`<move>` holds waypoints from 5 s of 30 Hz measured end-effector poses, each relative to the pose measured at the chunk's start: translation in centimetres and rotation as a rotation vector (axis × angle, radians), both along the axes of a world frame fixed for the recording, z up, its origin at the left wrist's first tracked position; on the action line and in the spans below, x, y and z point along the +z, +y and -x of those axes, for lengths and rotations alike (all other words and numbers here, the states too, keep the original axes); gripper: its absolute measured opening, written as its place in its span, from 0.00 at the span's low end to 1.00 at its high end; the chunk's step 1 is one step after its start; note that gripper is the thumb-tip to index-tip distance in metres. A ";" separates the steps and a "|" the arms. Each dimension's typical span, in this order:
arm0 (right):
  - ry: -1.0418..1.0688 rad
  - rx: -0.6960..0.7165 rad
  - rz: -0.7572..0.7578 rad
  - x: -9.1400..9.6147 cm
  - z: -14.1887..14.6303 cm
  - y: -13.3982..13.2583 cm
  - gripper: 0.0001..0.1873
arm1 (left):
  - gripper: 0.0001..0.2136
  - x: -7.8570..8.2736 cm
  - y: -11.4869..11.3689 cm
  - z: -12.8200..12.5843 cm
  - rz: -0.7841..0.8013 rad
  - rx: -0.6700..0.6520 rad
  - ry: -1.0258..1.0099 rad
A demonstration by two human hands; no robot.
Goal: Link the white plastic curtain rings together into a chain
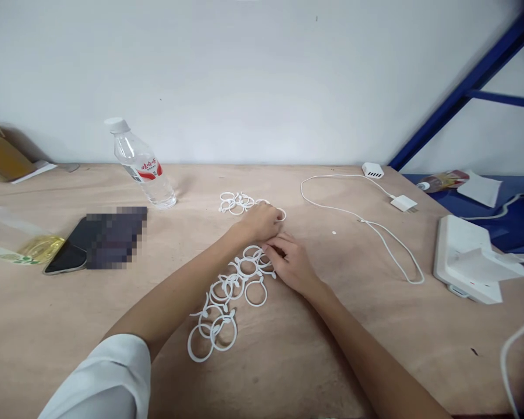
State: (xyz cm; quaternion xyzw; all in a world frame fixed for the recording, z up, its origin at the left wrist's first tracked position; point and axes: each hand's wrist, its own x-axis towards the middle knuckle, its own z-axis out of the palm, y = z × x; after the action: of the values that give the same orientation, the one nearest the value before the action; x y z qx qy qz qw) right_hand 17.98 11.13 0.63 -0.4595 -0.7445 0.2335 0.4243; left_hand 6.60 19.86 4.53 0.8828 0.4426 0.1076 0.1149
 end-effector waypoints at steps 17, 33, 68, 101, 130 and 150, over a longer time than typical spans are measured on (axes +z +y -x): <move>0.694 -0.256 0.337 0.4 -0.5 1.1 0.17 | 0.06 -0.6 -7.0 5.1 -0.115 -0.033 -0.555; 0.890 0.017 0.635 1.5 0.2 0.3 0.13 | 0.07 -0.3 -8.9 5.1 -0.004 0.097 -0.566; 0.164 -0.164 0.066 0.1 0.0 0.4 0.09 | 0.08 -2.0 -1.2 5.6 -0.214 0.090 -0.203; 0.544 -0.134 0.310 0.5 0.1 0.5 0.14 | 0.12 -0.5 -7.6 4.2 0.089 0.054 -0.555; 0.549 -0.247 0.295 0.5 0.2 1.0 0.18 | 0.08 -1.2 -4.9 3.7 0.046 0.073 -0.577; 0.707 -0.102 0.361 0.7 0.4 0.3 0.15 | 0.11 -0.5 -7.9 3.9 -0.045 0.043 -0.627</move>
State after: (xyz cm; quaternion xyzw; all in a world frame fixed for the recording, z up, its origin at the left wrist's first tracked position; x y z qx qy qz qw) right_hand 17.53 11.43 1.37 -0.4544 -0.4757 0.4830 0.5778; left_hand 2.74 11.98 4.04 0.7994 0.4014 0.3868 0.2241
